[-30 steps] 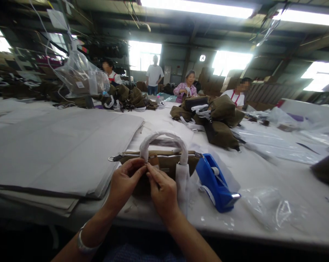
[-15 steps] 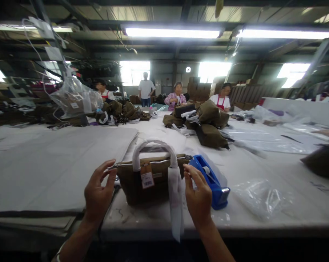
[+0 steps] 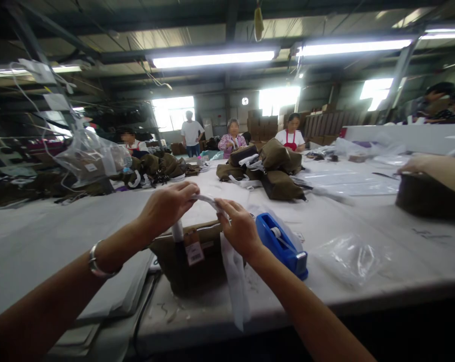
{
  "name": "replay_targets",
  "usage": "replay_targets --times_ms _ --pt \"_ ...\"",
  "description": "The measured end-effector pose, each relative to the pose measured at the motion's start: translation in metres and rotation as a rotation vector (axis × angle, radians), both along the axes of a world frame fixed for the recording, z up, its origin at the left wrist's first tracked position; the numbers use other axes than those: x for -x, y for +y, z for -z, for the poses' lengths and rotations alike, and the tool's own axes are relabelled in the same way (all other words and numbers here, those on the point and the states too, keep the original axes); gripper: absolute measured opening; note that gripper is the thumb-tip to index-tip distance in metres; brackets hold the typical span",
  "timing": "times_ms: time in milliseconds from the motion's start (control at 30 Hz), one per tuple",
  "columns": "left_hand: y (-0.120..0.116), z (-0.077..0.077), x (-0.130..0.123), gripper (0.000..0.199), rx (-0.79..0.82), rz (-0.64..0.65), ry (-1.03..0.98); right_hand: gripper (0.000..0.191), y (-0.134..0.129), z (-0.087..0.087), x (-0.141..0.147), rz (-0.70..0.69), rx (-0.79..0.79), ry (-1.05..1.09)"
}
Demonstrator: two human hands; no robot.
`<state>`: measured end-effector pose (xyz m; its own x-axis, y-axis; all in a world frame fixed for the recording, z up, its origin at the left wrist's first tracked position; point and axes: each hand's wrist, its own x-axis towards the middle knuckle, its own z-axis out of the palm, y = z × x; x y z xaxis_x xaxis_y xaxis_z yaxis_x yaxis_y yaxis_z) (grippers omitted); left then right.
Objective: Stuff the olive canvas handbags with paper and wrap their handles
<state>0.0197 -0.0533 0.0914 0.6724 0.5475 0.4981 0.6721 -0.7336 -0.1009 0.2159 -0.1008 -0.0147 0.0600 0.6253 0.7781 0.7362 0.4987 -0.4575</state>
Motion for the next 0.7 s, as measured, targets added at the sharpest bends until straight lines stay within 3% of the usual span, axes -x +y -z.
replay_targets --times_ms 67,133,200,267,400,533,700 --pt "0.006 0.002 0.000 0.038 0.096 -0.044 -0.015 0.039 0.005 -0.002 -0.002 -0.045 -0.001 0.027" --pt "0.014 0.001 0.002 0.035 0.233 -0.053 -0.025 0.038 0.008 -0.003 -0.004 -0.103 0.002 0.068" --pt "0.021 -0.006 0.004 0.019 0.352 0.006 0.018 0.037 0.009 -0.003 -0.007 -0.158 0.009 0.106" --pt "0.027 -0.015 0.006 0.025 0.541 0.087 0.015 0.035 0.010 -0.002 -0.011 -0.208 0.024 0.150" --pt "0.033 -0.025 0.015 0.034 0.969 0.171 -0.282 0.034 0.007 0.002 -0.019 -0.316 0.108 0.343" --pt "0.034 -0.017 0.030 0.043 1.112 0.189 -0.566 0.027 -0.003 0.005 -0.022 -0.303 0.148 0.474" --pt "0.019 -0.010 0.046 0.064 1.296 0.094 -0.728 0.021 -0.014 0.011 -0.029 -0.218 0.109 0.406"
